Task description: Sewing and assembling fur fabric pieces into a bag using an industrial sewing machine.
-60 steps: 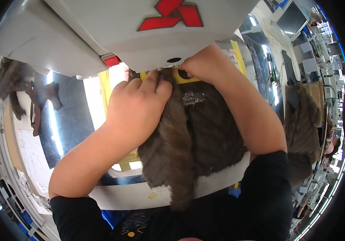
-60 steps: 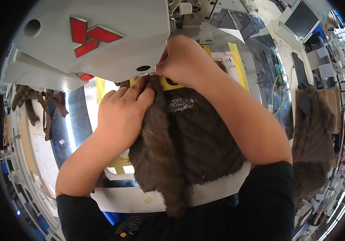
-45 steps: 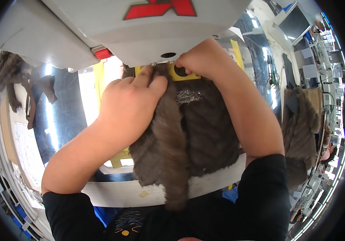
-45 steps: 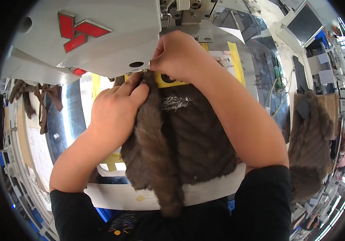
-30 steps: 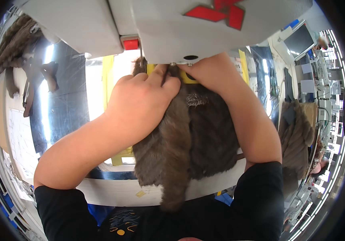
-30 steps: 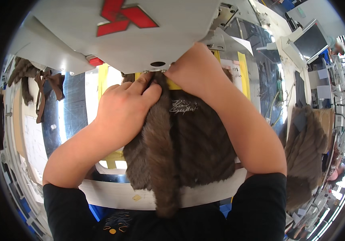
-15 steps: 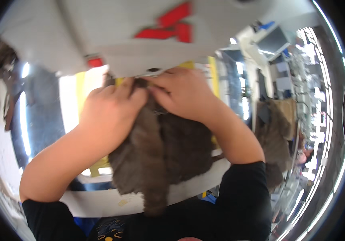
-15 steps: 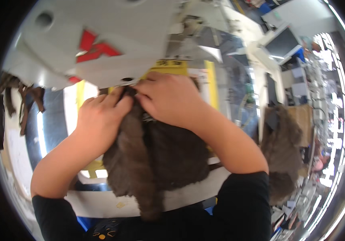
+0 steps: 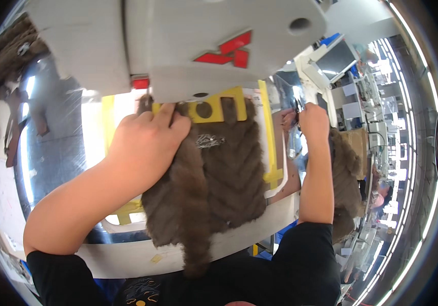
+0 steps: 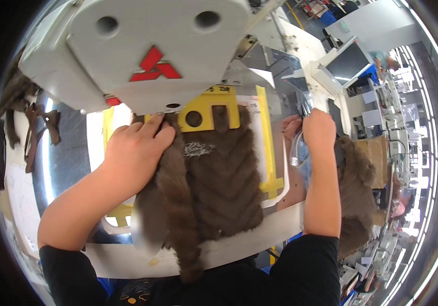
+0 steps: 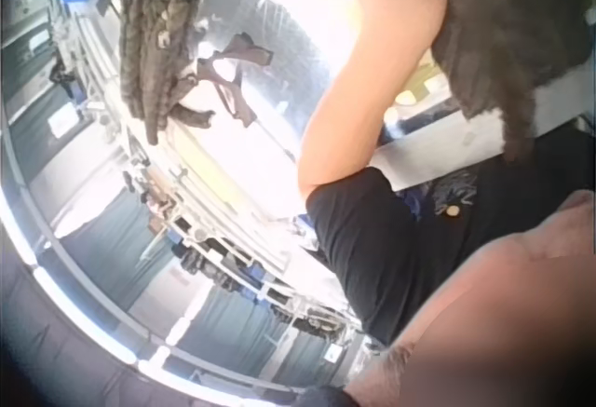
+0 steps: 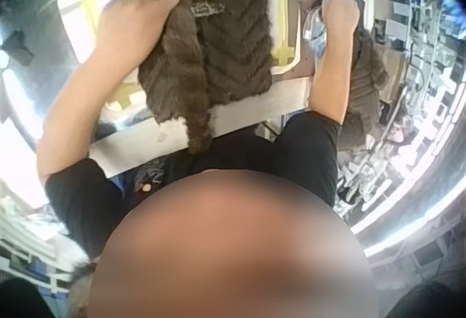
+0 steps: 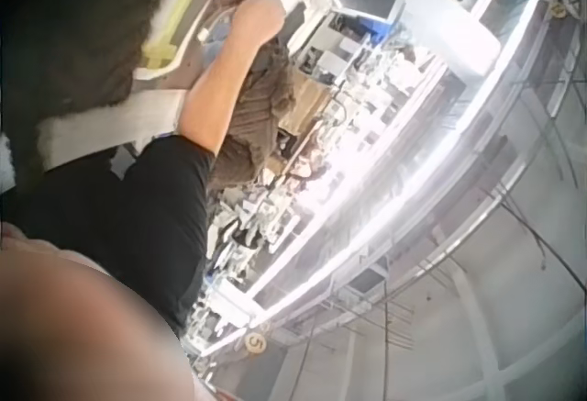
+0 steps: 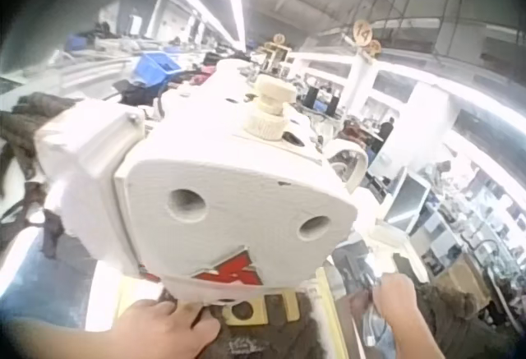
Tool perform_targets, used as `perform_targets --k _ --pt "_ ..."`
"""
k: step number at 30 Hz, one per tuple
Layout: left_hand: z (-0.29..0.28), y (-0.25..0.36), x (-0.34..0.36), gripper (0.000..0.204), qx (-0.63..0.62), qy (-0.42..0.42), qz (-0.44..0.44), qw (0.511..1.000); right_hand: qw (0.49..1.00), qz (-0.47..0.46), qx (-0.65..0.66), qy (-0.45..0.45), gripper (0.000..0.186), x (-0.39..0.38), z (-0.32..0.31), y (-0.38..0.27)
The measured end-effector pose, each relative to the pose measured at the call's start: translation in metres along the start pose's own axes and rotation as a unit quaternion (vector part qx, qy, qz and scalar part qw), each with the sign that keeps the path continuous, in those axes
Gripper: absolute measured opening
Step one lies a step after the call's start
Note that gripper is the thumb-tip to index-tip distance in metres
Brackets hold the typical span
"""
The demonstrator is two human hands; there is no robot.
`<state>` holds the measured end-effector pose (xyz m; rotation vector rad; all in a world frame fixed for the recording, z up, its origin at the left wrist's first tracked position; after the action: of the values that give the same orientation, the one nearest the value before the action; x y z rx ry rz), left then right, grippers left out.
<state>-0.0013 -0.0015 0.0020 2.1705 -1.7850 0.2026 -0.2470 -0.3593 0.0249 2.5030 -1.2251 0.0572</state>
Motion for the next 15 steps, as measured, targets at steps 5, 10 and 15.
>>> perform_targets --k 5,10,15 --pt "0.003 0.0 0.0 0.028 0.023 0.001 0.002 1.0 0.885 -0.069 0.455 -0.066 0.022 -0.018 -0.063 -0.076" --pt "0.002 0.0 0.0 0.028 0.011 0.01 0.002 1.0 0.788 -0.264 0.532 -0.164 0.026 -0.036 -0.1 -0.16" --pt "0.001 0.0 0.0 0.029 0.006 0.011 0.0 1.0 0.816 -0.292 0.475 -0.15 0.024 -0.031 -0.088 -0.186"
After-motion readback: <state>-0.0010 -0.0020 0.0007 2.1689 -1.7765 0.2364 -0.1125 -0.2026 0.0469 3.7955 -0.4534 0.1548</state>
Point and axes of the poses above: each hand's wrist, its own x-axis towards the middle knuckle, its own z-axis out of the palm, y = z × x, the point moved 1 cm from there along x, towards the middle knuckle, and after that the axes turned 1 degree about y, right-handed, at the moved point
